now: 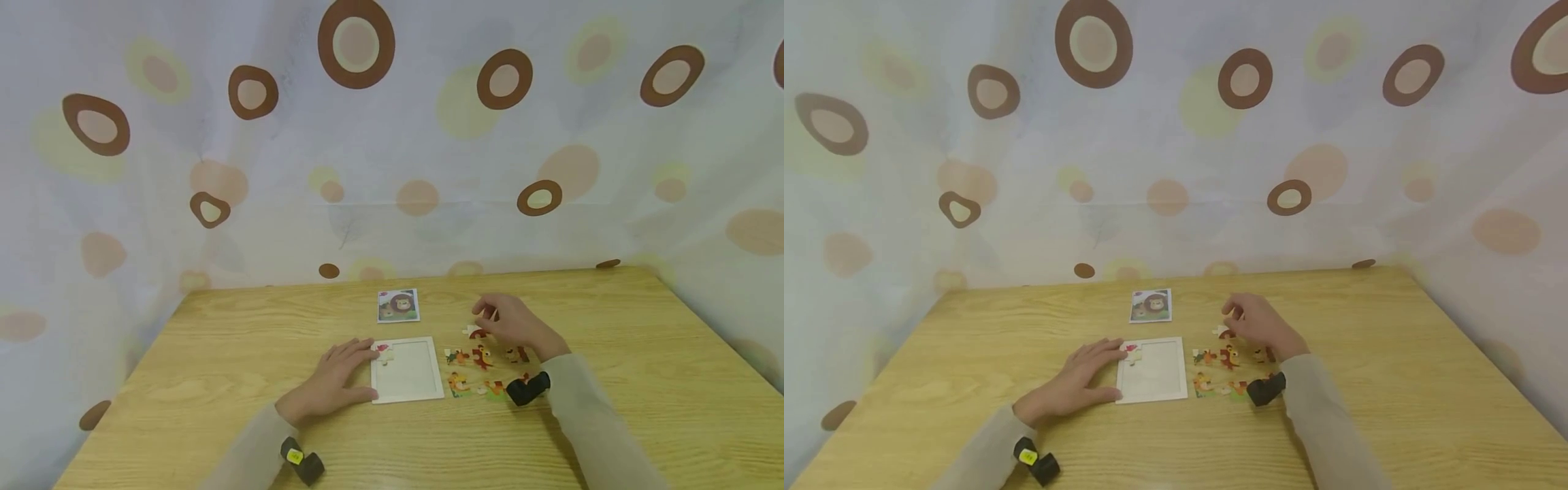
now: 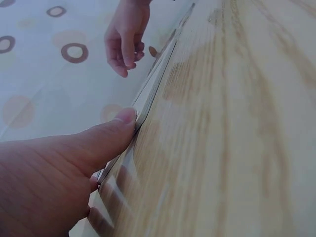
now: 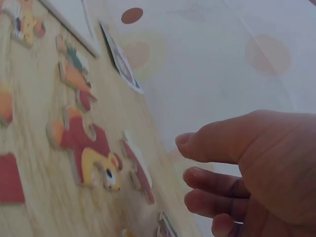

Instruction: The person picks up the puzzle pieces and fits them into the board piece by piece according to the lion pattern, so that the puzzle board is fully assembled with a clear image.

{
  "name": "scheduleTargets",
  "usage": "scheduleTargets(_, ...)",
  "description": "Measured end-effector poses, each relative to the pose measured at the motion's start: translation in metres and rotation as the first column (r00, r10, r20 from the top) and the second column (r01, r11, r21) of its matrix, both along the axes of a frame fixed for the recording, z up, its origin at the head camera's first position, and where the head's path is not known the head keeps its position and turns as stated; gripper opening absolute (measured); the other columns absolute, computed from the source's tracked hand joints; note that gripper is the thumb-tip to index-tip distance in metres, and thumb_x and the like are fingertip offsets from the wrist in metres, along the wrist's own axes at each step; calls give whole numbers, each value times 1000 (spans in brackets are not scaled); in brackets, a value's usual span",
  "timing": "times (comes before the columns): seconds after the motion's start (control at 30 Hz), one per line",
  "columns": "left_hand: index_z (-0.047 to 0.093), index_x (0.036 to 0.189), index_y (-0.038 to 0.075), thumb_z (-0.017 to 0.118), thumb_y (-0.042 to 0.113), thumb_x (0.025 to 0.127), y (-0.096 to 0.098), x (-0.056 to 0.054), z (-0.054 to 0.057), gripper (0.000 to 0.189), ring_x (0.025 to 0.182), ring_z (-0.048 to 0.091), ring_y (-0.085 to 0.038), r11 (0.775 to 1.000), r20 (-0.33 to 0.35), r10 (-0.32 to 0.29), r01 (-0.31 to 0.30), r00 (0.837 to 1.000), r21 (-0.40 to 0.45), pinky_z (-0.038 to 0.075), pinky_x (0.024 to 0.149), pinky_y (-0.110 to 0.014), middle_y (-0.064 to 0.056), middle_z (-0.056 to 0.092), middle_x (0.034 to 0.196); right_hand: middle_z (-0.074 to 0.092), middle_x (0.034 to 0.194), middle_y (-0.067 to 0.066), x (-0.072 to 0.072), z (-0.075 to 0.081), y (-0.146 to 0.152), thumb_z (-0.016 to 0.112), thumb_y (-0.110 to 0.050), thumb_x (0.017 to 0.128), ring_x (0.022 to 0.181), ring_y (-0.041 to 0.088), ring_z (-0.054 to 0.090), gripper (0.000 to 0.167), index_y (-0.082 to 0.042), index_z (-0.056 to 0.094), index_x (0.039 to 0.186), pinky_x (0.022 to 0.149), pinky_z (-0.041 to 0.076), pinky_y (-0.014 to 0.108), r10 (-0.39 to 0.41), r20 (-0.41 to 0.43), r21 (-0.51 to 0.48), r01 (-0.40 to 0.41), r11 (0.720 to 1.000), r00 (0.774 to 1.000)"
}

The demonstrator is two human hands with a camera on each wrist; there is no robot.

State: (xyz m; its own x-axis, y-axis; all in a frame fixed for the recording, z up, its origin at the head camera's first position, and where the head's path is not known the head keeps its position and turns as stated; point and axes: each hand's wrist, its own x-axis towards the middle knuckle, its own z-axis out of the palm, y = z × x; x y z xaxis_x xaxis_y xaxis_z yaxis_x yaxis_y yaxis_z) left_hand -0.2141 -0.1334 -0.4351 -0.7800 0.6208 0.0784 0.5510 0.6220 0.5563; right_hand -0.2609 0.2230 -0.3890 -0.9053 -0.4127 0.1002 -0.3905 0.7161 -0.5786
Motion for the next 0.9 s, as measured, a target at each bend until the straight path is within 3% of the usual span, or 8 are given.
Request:
scheduleTargets(0.2,44,142,9,64,41,90,-3,1,-1,65,145,20,-41,1000,-1,3,-3,1000,-1,8,112,-67,-14,31,155,59,102,22,-1,-1,0,58,-9,92,88,30,60,25,7,62,111,75,53,45,-8,-7,65,8,998,1000)
scheduleTargets(0.4,45,142,9,65,40,90,-3,1,0,64,144,20,-42,1000,-1,-2,2,1000,-2,9,112,-67,-15,32,155,62,95,16,-2,-10,1,64,-11,91,86,28,59,24,6,64,108,78,52,47,4,-28,103,-1,995,1000)
scheduleTargets(0.63,46,141,8,65,40,90,-1,0,-2,63,144,20,-42,1000,3,-10,10,1000,-8,9,113,-66,-15,32,155,59,89,11,-2,-19,4,66,-10,90,77,19,54,20,4,61,102,70,49,37,8,32,88,-11,996,999)
scheduleTargets(0.9,45,141,9,64,42,90,-2,0,-1,64,144,22,-42,1000,-20,-7,7,1000,-11,11,112,-67,-15,32,155,55,87,10,-3,-17,2,68,-7,88,73,15,48,18,0,54,95,67,45,32,15,17,67,-16,998,1000)
